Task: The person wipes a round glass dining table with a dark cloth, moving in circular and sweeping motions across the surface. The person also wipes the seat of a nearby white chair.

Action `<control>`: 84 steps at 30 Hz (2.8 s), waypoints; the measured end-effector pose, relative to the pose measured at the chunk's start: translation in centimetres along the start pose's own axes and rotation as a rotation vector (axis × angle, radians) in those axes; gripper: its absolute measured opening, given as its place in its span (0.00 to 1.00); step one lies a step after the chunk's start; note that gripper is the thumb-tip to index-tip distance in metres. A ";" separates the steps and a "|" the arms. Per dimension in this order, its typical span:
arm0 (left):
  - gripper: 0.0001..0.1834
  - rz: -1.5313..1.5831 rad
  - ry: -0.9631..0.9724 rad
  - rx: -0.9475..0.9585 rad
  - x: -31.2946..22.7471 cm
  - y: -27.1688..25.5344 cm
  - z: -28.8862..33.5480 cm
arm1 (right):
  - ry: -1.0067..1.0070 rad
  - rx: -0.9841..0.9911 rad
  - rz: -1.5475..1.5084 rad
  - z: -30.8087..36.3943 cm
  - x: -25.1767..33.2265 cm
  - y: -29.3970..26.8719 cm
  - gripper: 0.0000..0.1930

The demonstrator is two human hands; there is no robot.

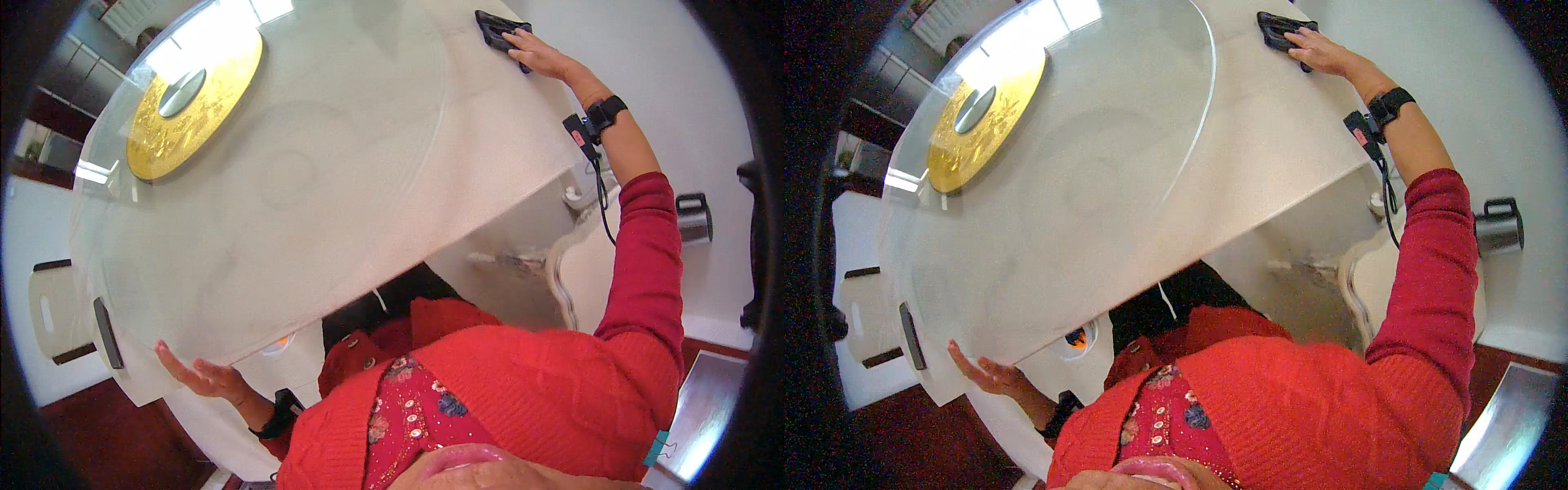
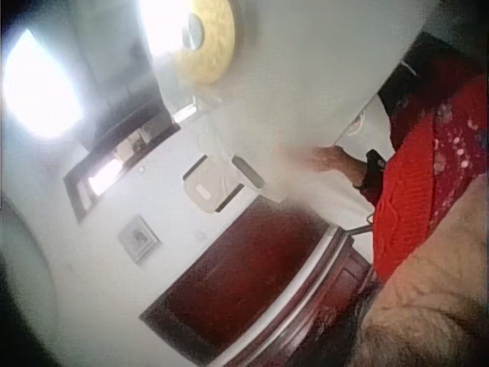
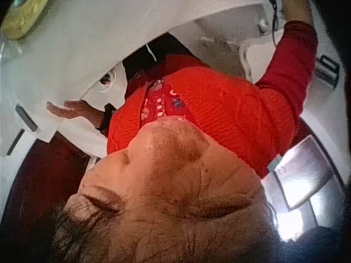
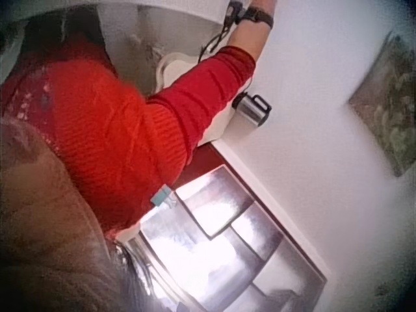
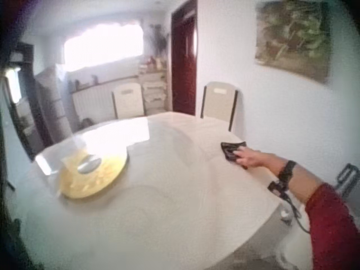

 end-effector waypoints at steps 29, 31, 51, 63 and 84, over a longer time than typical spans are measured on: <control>0.28 0.068 -0.023 0.079 0.2 2.1 -0.8 | -0.588 -0.259 -0.242 4.8 11.9 -3.9 0.28; 0.27 0.030 0.002 0.083 0.1 2.1 -1.0 | -0.644 -0.386 -0.366 9.4 14.4 -4.6 0.28; 0.28 0.766 0.618 0.518 -25.2 7.8 -1.0 | 0.392 -0.572 -1.059 16.7 9.1 -2.1 0.19; 0.37 0.467 0.694 0.780 -30.7 12.8 0.1 | 0.223 -0.615 -0.487 16.0 7.7 -1.2 0.18; 0.33 0.451 0.627 0.869 -32.9 13.6 -0.4 | 0.277 -0.391 -0.838 11.3 2.9 -0.3 0.17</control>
Point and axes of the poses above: each hand's wrist, its own z-axis away from the middle knuckle, its own y-axis out of the palm, x = y × z, the point moved 3 cm from there along -z, towards the middle knuckle, and after that the axes turned 6 degrees about -x, right-handed, at the moved point
